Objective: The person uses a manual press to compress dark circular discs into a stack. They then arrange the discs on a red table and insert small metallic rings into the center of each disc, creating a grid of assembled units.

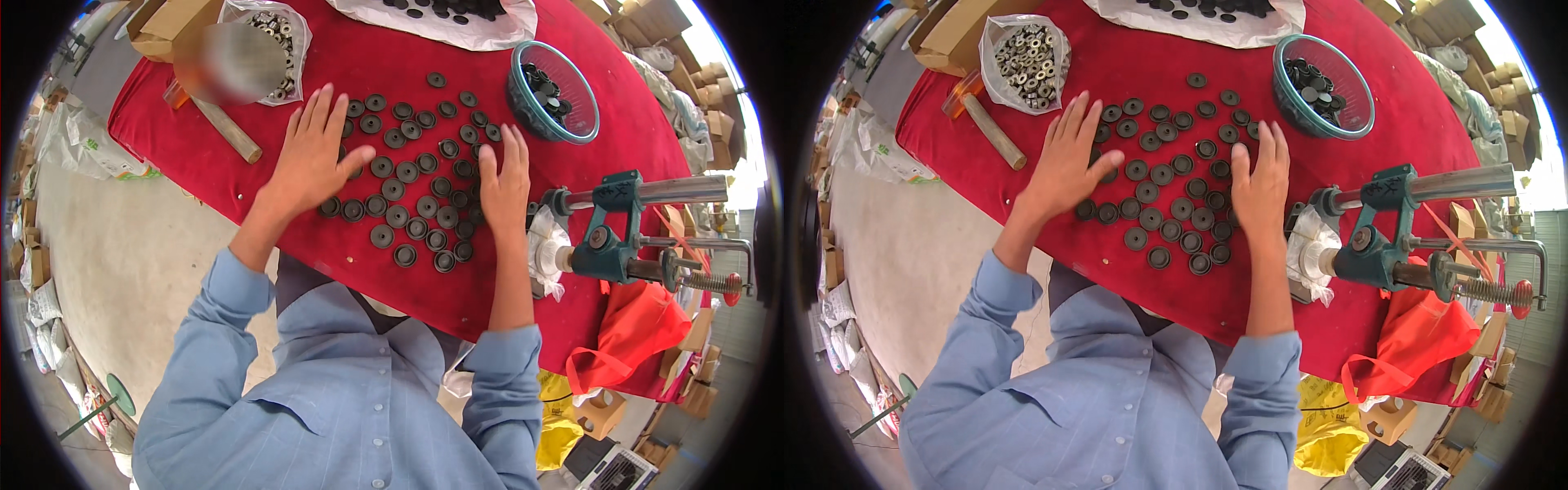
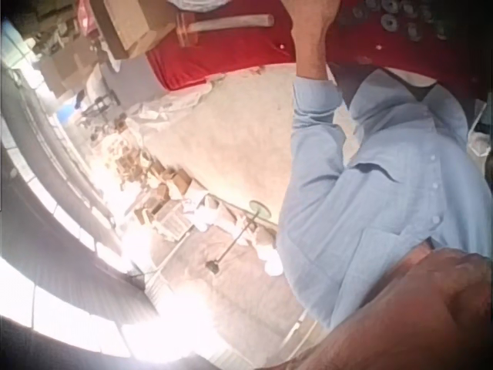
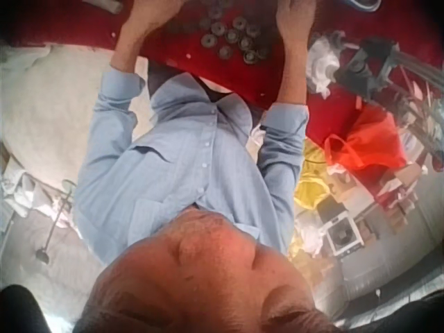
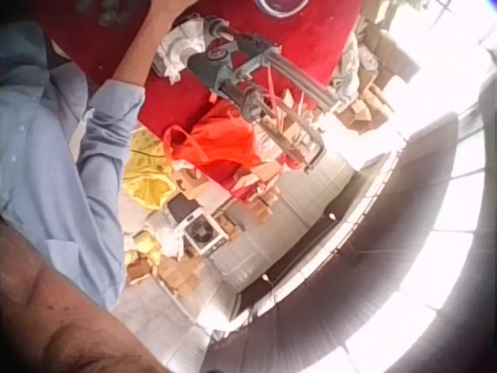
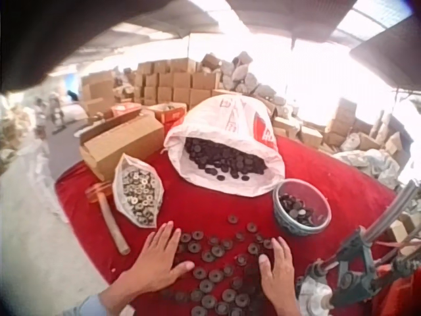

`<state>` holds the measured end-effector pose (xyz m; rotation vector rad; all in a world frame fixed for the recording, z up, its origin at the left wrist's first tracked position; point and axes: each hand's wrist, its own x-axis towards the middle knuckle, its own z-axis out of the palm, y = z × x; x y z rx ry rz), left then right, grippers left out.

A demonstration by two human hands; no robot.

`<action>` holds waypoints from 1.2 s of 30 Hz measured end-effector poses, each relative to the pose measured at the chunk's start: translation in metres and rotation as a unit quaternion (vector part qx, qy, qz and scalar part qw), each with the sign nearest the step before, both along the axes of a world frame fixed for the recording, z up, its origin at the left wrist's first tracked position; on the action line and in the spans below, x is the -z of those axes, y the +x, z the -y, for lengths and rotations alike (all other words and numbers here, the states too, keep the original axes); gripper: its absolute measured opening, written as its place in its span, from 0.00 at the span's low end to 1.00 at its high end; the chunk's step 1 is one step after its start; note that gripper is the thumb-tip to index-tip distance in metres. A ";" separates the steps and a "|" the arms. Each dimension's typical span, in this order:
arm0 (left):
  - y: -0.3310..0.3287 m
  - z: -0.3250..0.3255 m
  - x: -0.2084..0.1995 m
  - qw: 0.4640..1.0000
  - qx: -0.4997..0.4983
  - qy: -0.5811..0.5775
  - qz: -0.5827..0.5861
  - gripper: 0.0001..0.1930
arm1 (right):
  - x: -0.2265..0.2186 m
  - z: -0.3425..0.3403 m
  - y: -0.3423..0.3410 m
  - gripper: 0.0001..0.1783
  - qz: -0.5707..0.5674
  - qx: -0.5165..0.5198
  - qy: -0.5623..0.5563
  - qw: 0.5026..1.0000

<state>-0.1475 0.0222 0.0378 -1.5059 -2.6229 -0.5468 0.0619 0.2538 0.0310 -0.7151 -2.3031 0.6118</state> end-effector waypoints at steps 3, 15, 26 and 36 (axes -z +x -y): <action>-0.037 -0.036 0.009 0.997 0.075 0.007 0.000 0.45 | 0.009 -0.041 -0.030 0.30 0.017 -0.025 -0.015 0.999; -0.058 -0.095 0.035 0.981 0.193 0.014 0.013 0.41 | 0.022 -0.056 -0.105 0.27 0.092 -0.235 -0.019 0.967; -0.048 -0.048 -0.001 0.971 0.219 0.080 0.047 0.31 | -0.027 -0.013 -0.003 0.20 0.012 -0.081 0.007 0.997; 0.007 -0.044 0.021 0.955 0.275 0.106 0.025 0.19 | -0.027 0.068 0.050 0.20 -0.001 -0.042 -0.068 0.997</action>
